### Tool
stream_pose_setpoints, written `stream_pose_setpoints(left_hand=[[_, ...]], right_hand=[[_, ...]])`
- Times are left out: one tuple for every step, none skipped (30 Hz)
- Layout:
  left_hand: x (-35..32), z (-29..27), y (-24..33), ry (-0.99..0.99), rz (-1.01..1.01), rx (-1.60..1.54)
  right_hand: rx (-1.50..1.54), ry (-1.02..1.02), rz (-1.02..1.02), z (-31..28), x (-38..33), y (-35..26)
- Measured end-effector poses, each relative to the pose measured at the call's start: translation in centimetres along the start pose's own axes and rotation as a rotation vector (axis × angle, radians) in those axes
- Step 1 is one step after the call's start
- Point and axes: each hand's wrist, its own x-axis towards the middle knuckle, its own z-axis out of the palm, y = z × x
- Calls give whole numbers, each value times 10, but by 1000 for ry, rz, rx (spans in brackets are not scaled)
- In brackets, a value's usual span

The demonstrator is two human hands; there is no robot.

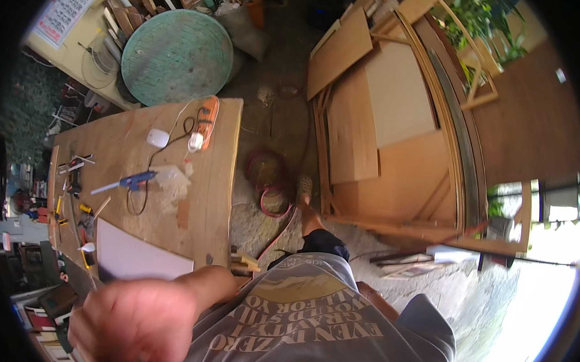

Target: The person cleans a framed display case with medals using a spray bottle and cloth. They then measure the frame, mark it with a pen, and use a power drill to attach a screw to the back of the frame.

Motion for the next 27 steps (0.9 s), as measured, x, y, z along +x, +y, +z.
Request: stream_pose_setpoints(left_hand=[[5,-5,-29,-25,84,-53],[13,-10,-54,-72,182,-69],[28,-19,-76,-121,285,-65],[31,-20,-114,-179,348,-109],[36,-27,-147,-225,431,-148],[41,-32,-175,-234,261,-241],[45,-38,-207,-251,113,-364],[48,-43,-238,-263,-37,-480],[49,-45,-263,-326,-94,-454],[52,-54,-296,-348,-105,-427],[57,-61,-328,-352,-103,-416],[60,-70,-359,-368,-103,-392],[63,-81,-388,-384,-105,-369],[65,-93,-418,-398,-115,-349],[68,-103,-448,-411,-134,-329],[69,-115,-475,-416,-154,-321],[70,-127,-505,-403,-219,-299],[70,-139,-535,-393,-289,-275],[79,-152,-573,-428,-294,-307],[89,-166,-611,-464,-298,-335],[100,-181,-647,-503,-297,-354],[109,-189,-675,-441,-253,-326],[115,-195,-706,-362,-216,-282],[129,-194,-745,-383,19,-383],[151,-193,-789,-410,253,-490],[174,-196,-834,-425,485,-608],[188,-202,-873,-426,713,-722]], right_hand=[[-202,-57,-58,-43,21,-14],[-429,-128,-145,-94,51,-35],[-653,-172,-223,-154,83,-69],[-723,-107,-274,-198,116,-98],[-783,20,-311,-253,147,-132],[-703,255,-316,-306,175,-171],[-548,513,-353,-360,199,-214],[-406,722,-437,-412,218,-270],[-181,742,-451,-454,223,-384],[-44,717,-569,-497,215,-467],[6,729,-614,-537,212,-525],[42,707,-692,-567,205,-590],[77,611,-777,-593,194,-653],[28,569,-849,-616,181,-708],[-17,531,-921,-638,172,-752],[-63,499,-937,-659,172,-782],[-110,468,-954,-683,178,-811],[-155,436,-971,-709,189,-835],[-174,460,-950,-736,206,-850],[-194,484,-924,-760,227,-857],[-212,506,-899,-780,249,-864],[-126,538,-831,-800,279,-855],[-112,561,-653,-815,308,-835],[-81,618,-564,-830,345,-806],[-91,705,-524,-837,381,-757],[-132,787,-481,-841,410,-703],[-206,837,-412,-839,426,-650]])
